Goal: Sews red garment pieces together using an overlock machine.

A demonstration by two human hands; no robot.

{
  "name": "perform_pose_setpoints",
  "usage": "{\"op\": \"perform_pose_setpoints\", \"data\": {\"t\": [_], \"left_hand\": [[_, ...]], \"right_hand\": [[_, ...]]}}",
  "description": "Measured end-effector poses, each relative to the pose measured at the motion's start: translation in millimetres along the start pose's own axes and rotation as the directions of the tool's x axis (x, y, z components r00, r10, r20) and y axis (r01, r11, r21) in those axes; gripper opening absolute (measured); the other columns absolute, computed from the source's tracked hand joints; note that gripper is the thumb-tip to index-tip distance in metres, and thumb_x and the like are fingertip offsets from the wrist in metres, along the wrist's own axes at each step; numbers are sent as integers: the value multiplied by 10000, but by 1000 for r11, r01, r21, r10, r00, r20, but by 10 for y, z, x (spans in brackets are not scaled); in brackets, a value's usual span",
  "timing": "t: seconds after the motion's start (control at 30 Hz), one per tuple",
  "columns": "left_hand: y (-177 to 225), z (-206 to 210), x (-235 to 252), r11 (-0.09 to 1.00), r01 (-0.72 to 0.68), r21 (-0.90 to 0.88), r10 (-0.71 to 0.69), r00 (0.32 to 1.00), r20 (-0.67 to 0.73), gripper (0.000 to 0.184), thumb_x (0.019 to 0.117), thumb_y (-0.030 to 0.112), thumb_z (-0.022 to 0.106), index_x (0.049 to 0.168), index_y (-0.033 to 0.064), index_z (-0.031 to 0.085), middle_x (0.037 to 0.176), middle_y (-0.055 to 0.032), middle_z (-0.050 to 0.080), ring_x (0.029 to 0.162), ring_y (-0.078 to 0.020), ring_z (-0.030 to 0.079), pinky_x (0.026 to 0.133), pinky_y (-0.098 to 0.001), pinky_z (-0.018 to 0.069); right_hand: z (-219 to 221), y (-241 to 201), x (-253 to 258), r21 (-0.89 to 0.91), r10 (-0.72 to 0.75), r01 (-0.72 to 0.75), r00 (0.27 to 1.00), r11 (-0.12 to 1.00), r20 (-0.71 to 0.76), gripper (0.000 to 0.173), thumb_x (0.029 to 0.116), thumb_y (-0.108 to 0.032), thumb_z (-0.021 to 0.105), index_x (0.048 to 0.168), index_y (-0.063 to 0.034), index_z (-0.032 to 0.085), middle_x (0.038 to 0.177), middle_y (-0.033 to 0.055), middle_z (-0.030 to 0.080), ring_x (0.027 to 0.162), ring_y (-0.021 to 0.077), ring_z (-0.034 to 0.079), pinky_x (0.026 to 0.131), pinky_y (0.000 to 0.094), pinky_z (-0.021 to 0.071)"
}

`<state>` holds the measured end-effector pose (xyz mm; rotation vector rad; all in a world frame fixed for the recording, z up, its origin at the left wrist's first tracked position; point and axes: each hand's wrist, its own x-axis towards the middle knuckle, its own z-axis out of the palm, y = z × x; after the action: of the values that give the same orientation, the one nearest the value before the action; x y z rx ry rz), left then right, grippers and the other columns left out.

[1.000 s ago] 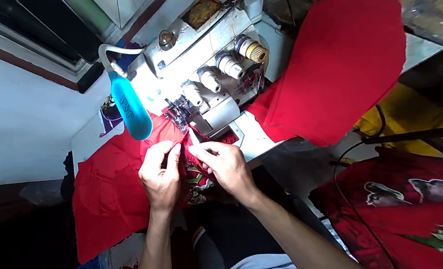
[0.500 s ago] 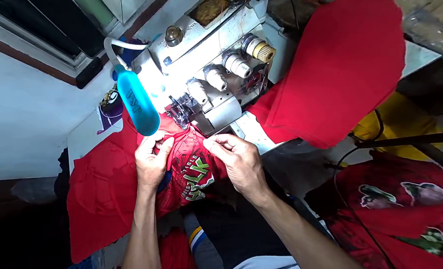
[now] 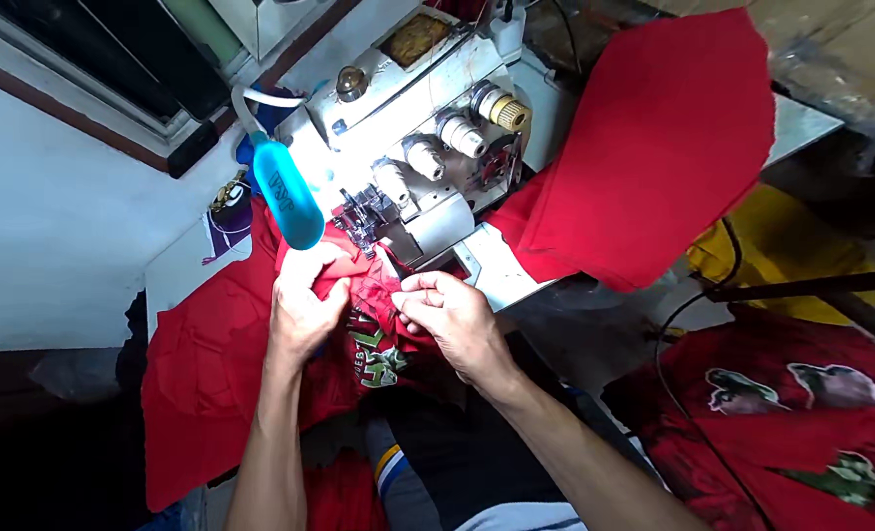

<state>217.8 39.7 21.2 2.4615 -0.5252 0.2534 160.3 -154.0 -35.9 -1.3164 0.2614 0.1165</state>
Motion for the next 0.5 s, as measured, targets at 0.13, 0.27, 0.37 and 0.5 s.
{"op": "perform_pose_setpoints", "data": {"t": [0.13,0.27,0.37,0.5], "left_hand": [[139,154,-118,991,-131,25,133,977,-167,123,897,77,702,995,67,775,1101,-40,737,1114,-123,666,995,-290,539],[334,207,-159,961,-229,152,258,943,-210,99,903,93,729,971,47,783,1044,-74,754,1071,-159,680,990,-309,523],[381,267,-162,938,-272,215,314,930,-192,104,892,106,735,966,61,793,1021,-78,756,1032,-183,683,960,-340,522],[423,348,-179,925,-248,286,306,935,-180,99,885,120,734,939,70,800,1012,-80,760,1022,-200,694,935,-349,537]], "right_hand": [[-5,-41,15,81,105,-109,993,991,51,141,914,-136,780,1042,-78,770,786,20,740,614,92,656,577,244,555],[17,-1,-9,78,78,-79,997,994,20,117,950,-149,740,1051,-91,750,802,20,733,626,94,673,576,239,574],[45,23,-61,101,52,-50,999,994,-15,115,993,-153,675,1085,-85,691,838,41,732,640,137,705,572,279,613],[67,37,-118,65,22,-19,999,998,-43,122,997,-171,669,1091,-94,673,782,21,718,623,121,702,575,279,616]]}}
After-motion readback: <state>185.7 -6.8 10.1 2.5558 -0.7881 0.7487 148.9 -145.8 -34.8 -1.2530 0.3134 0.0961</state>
